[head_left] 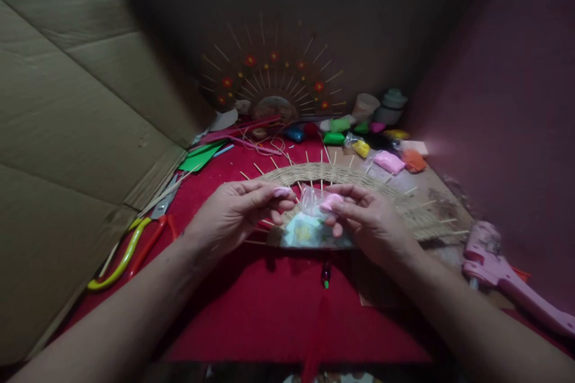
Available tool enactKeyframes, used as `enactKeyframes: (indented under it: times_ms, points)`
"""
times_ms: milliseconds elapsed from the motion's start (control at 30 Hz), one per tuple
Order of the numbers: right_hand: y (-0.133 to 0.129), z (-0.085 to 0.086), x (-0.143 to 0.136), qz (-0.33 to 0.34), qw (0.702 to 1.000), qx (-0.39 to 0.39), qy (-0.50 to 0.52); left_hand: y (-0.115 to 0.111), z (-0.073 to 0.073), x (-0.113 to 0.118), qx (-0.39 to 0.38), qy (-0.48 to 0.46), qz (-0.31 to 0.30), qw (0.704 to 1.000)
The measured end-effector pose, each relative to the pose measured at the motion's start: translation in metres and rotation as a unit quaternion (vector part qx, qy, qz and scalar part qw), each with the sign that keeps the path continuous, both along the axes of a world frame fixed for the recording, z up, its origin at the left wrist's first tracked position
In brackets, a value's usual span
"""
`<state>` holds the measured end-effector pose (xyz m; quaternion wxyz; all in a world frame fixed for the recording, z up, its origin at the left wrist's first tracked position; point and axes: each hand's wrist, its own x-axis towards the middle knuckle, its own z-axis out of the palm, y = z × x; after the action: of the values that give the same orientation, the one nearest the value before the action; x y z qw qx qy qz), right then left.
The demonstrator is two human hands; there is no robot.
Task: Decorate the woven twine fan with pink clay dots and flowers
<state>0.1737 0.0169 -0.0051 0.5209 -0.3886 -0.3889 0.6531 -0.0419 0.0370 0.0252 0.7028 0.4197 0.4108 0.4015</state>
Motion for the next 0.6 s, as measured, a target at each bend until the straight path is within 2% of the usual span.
enactKeyframes:
  times_ms: [200, 400, 600]
  points:
    - [-0.0006, 0.0010, -0.0003, -0.007, 1.000, -0.002, -0.003, -0.0022, -0.0019, -0.0006, -0.024, -0.012, 0.031, 0.999]
    - [-0.0015, 0.0027, -0.0003, -0.004, 1.000, -0.006, 0.002, 0.0014, -0.0059, -0.0002, 0.003, -0.041, 0.043, 0.998]
    - [-0.0002, 0.0035, 0.0007, -0.011, 1.000, -0.002, 0.010, -0.0001, -0.0028, -0.0009, 0.046, -0.044, 0.035, 0.997]
